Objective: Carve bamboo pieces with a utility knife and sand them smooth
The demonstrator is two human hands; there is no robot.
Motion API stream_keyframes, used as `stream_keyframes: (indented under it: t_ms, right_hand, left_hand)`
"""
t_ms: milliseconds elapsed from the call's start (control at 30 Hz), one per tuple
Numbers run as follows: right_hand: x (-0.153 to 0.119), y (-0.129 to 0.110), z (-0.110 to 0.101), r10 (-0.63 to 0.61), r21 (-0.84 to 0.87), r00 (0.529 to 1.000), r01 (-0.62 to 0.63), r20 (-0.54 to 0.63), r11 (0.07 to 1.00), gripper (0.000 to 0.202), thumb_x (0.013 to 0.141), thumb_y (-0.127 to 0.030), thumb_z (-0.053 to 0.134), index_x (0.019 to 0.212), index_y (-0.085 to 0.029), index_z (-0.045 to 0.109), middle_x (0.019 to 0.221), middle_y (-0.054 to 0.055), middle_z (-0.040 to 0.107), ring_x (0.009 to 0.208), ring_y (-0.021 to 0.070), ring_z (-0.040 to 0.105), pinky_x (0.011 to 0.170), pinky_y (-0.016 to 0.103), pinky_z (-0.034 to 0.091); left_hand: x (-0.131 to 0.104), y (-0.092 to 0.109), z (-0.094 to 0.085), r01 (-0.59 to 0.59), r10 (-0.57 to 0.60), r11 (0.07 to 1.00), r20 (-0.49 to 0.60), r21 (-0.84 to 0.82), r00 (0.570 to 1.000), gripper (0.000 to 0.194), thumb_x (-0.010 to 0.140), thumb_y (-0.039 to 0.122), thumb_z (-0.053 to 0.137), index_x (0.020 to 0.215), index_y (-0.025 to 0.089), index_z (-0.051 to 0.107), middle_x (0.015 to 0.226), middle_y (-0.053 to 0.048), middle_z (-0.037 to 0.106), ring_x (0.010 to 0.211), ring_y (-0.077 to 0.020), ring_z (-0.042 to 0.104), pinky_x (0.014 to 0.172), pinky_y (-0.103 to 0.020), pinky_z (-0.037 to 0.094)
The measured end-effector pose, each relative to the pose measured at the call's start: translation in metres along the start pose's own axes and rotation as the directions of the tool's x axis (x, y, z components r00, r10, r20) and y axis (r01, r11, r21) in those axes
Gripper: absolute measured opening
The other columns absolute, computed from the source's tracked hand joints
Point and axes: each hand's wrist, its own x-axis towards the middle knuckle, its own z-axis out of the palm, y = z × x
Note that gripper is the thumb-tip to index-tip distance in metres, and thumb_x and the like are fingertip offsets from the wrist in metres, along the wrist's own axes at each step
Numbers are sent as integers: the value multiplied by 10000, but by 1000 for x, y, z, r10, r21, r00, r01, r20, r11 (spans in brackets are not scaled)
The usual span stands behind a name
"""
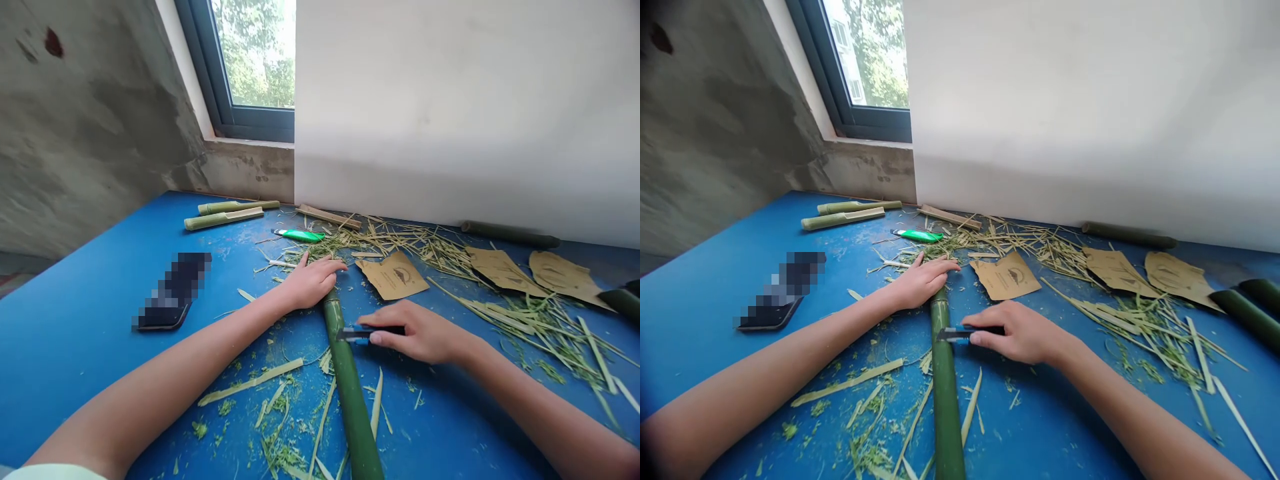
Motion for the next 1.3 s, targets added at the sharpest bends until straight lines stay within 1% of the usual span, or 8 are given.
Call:
stream_keyframes:
  t_ms: [67, 267, 367, 533, 733, 967, 1133, 1300]
  right_hand:
    - [-5, -3, 3, 2, -7, 1000, -2, -22, 1000, 402, 1034, -480, 516, 1337, -280, 688, 1218, 51, 760, 1046, 229, 724, 886, 317, 532]
    - [1, 7, 12, 88, -143, 949, -136, -303, 980, 436, 1059, -468, 436, 1372, -241, 639, 1281, 84, 731, 1108, 263, 706, 897, 385, 541]
    - [8, 9, 14, 76, -175, 939, -142, -336, 974, 435, 1065, -463, 428, 1377, -238, 631, 1312, 82, 716, 1143, 266, 694, 920, 407, 540]
    - [12, 6, 12, 37, -211, 952, -105, -303, 972, 429, 1067, -455, 431, 1387, -247, 629, 1260, 83, 738, 1078, 262, 712, 866, 405, 551]
    - [14, 4, 10, 25, -252, 966, -92, -258, 963, 463, 1071, -475, 411, 1386, -222, 637, 1188, 104, 756, 1001, 266, 720, 789, 385, 543]
    - [15, 5, 7, 71, -151, 978, -101, -194, 983, 500, 1052, -502, 448, 1406, -203, 636, 1320, 94, 711, 1139, 279, 696, 927, 385, 533]
    - [15, 10, 2, 76, -83, 985, -89, -155, 993, 496, 1036, -517, 482, 1400, -224, 648, 1318, 85, 714, 1133, 272, 698, 955, 367, 513]
    - [1, -10, 2, -48, -24, 998, 49, 26, 999, 432, 1037, -507, 498, 1321, -251, 699, 1139, 72, 777, 970, 220, 721, 811, 294, 488]
  left_hand:
    - [-1, -1, 1, -18, 18, 1000, -13, -4, 1000, 471, 1039, 290, 243, 1444, 337, 478, 1607, 29, 461, 1546, -204, 311, 1276, -621, -16]
    - [-3, -2, 6, -1, 1, 1000, -160, -1, 987, 411, 1052, 337, 276, 1365, 278, 535, 1552, -50, 507, 1479, -205, 406, 1268, -647, 52]
    - [-2, -2, 6, -12, 12, 1000, -151, -1, 989, 386, 1057, 332, 281, 1311, 274, 565, 1509, -57, 540, 1462, -203, 420, 1256, -668, 72]
    - [-1, -4, 6, -16, 14, 1000, -120, -15, 993, 378, 1058, 321, 271, 1278, 287, 576, 1508, -37, 546, 1464, -194, 416, 1261, -660, 20]
    - [1, -6, 5, -25, 22, 999, -97, -27, 995, 397, 1030, 291, 273, 1297, 275, 567, 1502, -37, 553, 1449, -215, 439, 1265, -651, 82]
    - [1, -1, 2, 0, 0, 1000, -64, -14, 998, 450, 1017, 272, 236, 1351, 281, 538, 1532, -37, 525, 1466, -214, 416, 1268, -648, 74]
    - [0, -1, 2, -19, 20, 1000, -49, 16, 999, 473, 1010, 264, 232, 1383, 294, 521, 1551, -40, 500, 1476, -205, 401, 1273, -628, 82]
    - [-3, -3, -1, -36, 36, 999, -24, 14, 999, 490, 1018, 266, 223, 1430, 299, 487, 1570, -35, 480, 1486, -203, 386, 1277, -621, 53]
